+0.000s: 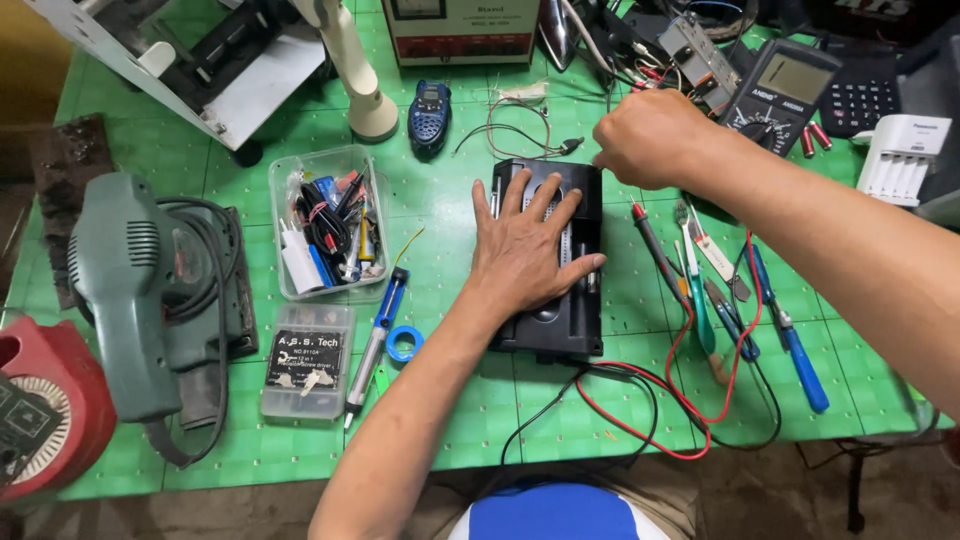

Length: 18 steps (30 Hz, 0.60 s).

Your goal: Cleaning and inspecting an electronic device, likely a car radio, using a brush and small tools on a workbench.

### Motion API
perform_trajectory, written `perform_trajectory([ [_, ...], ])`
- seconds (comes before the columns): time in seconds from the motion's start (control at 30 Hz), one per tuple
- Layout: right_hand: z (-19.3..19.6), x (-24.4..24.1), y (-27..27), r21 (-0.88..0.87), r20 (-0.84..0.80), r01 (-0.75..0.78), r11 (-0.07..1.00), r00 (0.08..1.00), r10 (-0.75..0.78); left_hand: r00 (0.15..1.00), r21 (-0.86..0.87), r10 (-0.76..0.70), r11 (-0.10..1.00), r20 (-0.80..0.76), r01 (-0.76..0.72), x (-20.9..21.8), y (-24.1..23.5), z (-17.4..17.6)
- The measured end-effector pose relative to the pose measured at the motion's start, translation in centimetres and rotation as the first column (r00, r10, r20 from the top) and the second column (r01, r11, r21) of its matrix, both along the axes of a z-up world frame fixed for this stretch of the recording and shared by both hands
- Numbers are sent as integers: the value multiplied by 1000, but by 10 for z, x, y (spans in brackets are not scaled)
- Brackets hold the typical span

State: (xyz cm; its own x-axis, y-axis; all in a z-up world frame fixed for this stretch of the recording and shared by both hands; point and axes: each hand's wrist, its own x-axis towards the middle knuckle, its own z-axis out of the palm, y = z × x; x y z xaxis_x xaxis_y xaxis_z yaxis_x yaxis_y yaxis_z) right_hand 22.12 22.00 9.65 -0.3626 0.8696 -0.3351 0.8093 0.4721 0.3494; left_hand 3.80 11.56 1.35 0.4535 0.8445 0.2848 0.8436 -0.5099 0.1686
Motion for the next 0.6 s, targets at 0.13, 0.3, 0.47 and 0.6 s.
perform_trajectory([
  [0.13, 5, -2, -2, 25, -8, 10, 1000, 1000, -9, 1000, 30, 3, 1000, 8, -3, 0, 0, -2],
  [0.3, 10, -4, -4, -38, -16, 71, 997, 997, -72, 1000, 31, 0, 1000, 15, 0, 0, -1, -1],
  [0.47, 12, -5, -8, -31, -22, 85, 996, 996, -86, 1000, 20, -1, 1000, 30, 0, 0, -1, -2],
  [0.6, 1, 4, -1, -38, -53, 39, 998, 998, -41, 1000, 4, 2, 1000, 25, -3, 0, -1, -2],
])
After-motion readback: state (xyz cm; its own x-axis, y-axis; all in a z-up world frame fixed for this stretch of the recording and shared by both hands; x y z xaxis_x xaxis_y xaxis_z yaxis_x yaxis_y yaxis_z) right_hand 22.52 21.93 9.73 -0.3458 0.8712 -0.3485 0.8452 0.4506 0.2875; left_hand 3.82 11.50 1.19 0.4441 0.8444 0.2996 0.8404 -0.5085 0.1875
